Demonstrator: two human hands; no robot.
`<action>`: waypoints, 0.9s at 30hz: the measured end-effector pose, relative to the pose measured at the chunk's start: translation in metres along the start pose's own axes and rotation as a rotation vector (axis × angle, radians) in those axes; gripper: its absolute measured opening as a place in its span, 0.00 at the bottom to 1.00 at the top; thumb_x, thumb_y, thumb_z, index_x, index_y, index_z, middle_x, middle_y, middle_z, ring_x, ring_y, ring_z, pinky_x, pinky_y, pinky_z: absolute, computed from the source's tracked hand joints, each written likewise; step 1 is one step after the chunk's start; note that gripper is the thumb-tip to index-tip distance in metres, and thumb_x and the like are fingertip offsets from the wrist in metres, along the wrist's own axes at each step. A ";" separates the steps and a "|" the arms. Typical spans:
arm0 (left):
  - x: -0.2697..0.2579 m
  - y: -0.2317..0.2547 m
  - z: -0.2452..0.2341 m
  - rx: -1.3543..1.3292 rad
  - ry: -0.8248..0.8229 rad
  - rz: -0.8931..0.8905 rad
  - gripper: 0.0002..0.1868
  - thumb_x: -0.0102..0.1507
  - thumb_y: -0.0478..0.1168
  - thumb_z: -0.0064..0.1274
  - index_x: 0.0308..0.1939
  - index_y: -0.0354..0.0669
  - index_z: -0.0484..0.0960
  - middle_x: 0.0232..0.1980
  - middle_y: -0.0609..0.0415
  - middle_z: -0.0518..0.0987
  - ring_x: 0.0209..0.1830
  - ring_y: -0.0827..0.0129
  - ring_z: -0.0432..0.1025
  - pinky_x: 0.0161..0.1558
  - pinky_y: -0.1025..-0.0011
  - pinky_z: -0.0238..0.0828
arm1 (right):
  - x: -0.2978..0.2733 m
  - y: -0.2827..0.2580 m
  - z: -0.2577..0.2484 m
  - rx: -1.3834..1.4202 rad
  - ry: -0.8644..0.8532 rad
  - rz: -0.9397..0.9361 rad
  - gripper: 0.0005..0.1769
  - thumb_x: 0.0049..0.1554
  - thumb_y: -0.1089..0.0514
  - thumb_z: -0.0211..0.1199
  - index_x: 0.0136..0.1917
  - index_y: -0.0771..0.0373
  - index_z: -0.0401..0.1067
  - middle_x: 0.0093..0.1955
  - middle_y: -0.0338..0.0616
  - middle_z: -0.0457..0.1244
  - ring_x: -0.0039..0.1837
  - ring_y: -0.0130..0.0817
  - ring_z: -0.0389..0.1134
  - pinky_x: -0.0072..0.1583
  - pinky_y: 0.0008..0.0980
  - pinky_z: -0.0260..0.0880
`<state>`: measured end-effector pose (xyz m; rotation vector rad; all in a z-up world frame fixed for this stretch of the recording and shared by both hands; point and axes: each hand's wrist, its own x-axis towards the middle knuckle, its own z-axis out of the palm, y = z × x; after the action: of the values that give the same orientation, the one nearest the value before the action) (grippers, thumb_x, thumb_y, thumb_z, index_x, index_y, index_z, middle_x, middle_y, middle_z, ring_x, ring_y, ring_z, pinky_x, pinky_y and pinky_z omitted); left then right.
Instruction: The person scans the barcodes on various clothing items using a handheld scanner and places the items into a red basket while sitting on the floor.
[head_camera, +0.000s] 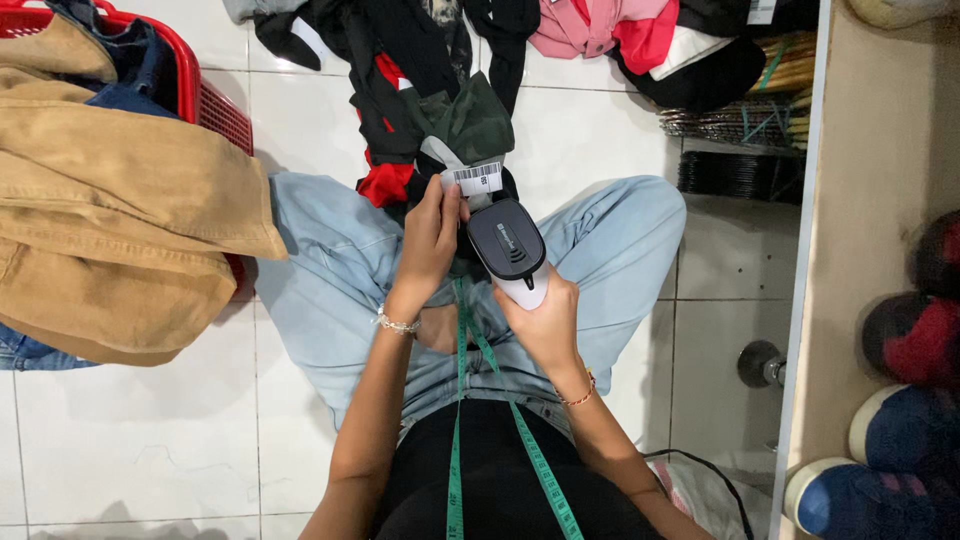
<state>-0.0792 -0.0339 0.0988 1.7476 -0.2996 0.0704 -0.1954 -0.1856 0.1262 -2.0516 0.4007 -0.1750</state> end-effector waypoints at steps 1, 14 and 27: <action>-0.001 0.002 -0.001 0.000 0.000 -0.002 0.13 0.77 0.39 0.33 0.42 0.38 0.71 0.27 0.49 0.79 0.25 0.61 0.72 0.31 0.67 0.69 | 0.000 -0.001 0.001 -0.001 -0.001 0.002 0.21 0.41 0.62 0.76 0.48 0.70 0.76 0.40 0.63 0.70 0.52 0.65 0.72 0.49 0.46 0.71; -0.016 -0.029 -0.020 1.004 0.068 -0.169 0.32 0.57 0.51 0.66 0.56 0.37 0.71 0.51 0.41 0.70 0.51 0.43 0.69 0.55 0.58 0.69 | 0.007 -0.015 0.002 0.028 0.019 -0.007 0.17 0.45 0.59 0.77 0.45 0.67 0.76 0.37 0.61 0.69 0.50 0.62 0.72 0.44 0.39 0.69; -0.045 -0.056 -0.112 1.279 0.032 -0.439 0.16 0.43 0.35 0.77 0.21 0.42 0.80 0.23 0.47 0.77 0.26 0.53 0.80 0.26 0.68 0.79 | 0.009 -0.018 0.007 0.010 0.000 -0.034 0.16 0.47 0.60 0.78 0.44 0.68 0.75 0.38 0.59 0.70 0.47 0.46 0.75 0.45 0.39 0.69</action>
<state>-0.0955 0.0914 0.0579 3.0341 0.2451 -0.0471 -0.1812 -0.1752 0.1382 -2.0496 0.3648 -0.1971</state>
